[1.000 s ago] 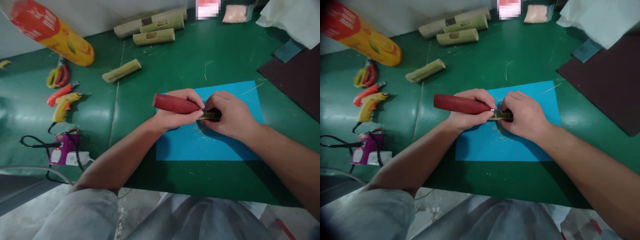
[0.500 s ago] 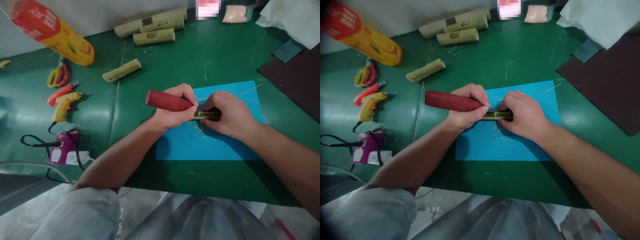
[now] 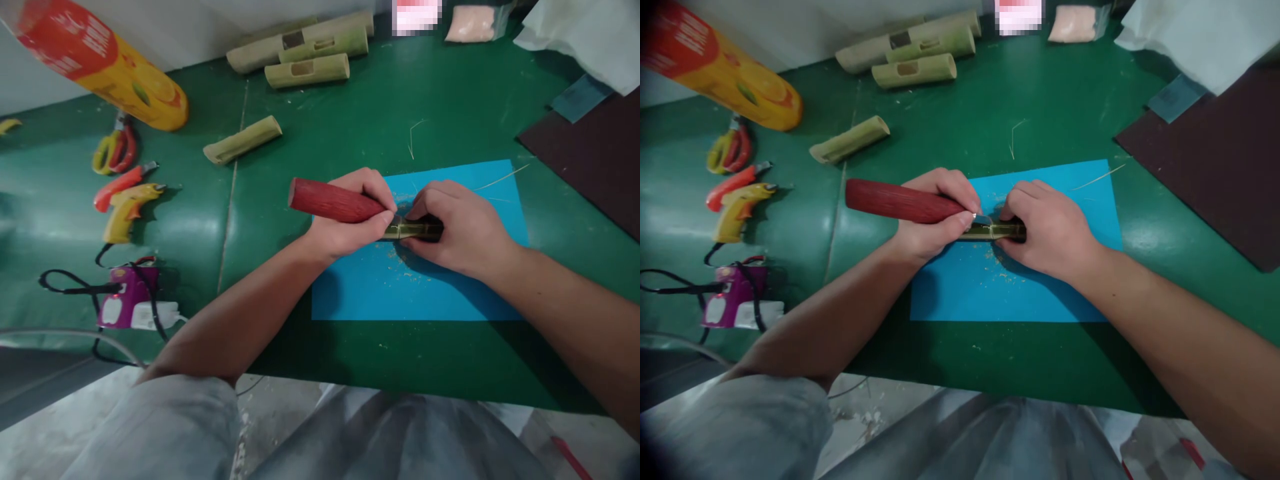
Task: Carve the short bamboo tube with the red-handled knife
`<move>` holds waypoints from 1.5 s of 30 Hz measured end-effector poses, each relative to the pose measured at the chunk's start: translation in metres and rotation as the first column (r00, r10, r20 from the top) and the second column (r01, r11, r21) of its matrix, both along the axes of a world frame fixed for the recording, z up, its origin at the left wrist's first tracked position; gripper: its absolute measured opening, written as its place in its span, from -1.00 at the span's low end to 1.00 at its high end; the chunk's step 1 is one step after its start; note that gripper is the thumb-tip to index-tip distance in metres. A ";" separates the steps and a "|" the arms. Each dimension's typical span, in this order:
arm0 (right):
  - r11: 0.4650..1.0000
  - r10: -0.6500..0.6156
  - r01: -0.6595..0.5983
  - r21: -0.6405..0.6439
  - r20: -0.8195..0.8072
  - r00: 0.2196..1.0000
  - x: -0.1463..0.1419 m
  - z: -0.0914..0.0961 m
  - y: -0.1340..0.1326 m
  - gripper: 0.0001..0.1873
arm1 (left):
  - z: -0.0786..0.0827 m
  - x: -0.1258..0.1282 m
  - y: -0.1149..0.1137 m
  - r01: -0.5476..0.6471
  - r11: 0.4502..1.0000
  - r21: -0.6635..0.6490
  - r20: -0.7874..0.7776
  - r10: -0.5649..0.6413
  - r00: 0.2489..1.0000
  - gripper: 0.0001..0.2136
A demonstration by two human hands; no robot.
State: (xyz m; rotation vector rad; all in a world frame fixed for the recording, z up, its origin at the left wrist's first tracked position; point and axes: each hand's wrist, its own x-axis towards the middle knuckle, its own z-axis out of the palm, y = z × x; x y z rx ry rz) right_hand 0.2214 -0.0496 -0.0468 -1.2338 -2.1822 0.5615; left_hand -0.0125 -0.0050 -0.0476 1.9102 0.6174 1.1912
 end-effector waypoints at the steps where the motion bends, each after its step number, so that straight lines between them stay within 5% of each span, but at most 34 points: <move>1: 1.000 -0.001 0.001 -0.002 0.002 1.000 0.000 0.000 0.000 -0.81 | 0.000 0.000 0.000 0.004 1.000 -0.004 -0.007 -0.004 1.000 -0.69; 8: 1.000 -0.005 0.005 0.000 0.020 1.000 0.000 0.000 0.000 -0.82 | -0.001 -0.001 0.001 -0.045 0.999 -0.018 -0.032 0.045 0.998 -0.58; 14: 1.000 -0.004 0.004 0.012 0.023 1.000 0.000 0.001 -0.001 -0.83 | 0.000 -0.001 0.002 -0.007 1.000 -0.014 -0.007 0.007 1.000 -0.67; 21: 1.000 -0.021 0.021 0.000 0.030 0.999 -0.002 0.002 -0.002 -0.83 | 0.000 -0.001 0.000 -0.065 0.990 -0.121 -0.018 0.063 0.998 -0.64; 29: 1.000 -0.013 0.013 -0.008 0.020 1.000 -0.002 0.003 -0.002 -0.83 | -0.001 -0.001 0.002 -0.018 1.000 -0.010 -0.008 0.018 1.000 -0.69; 40: 1.000 0.009 -0.009 -0.001 0.001 1.000 0.000 0.000 -0.001 -0.84 | 0.005 -0.002 -0.003 -0.047 0.997 -0.069 -0.150 0.036 0.988 -0.75; 45: 1.000 0.000 0.000 0.025 0.005 1.000 0.000 0.000 -0.001 -0.81 | 0.002 0.000 -0.001 -0.057 0.998 -0.005 -0.015 0.057 0.998 -0.71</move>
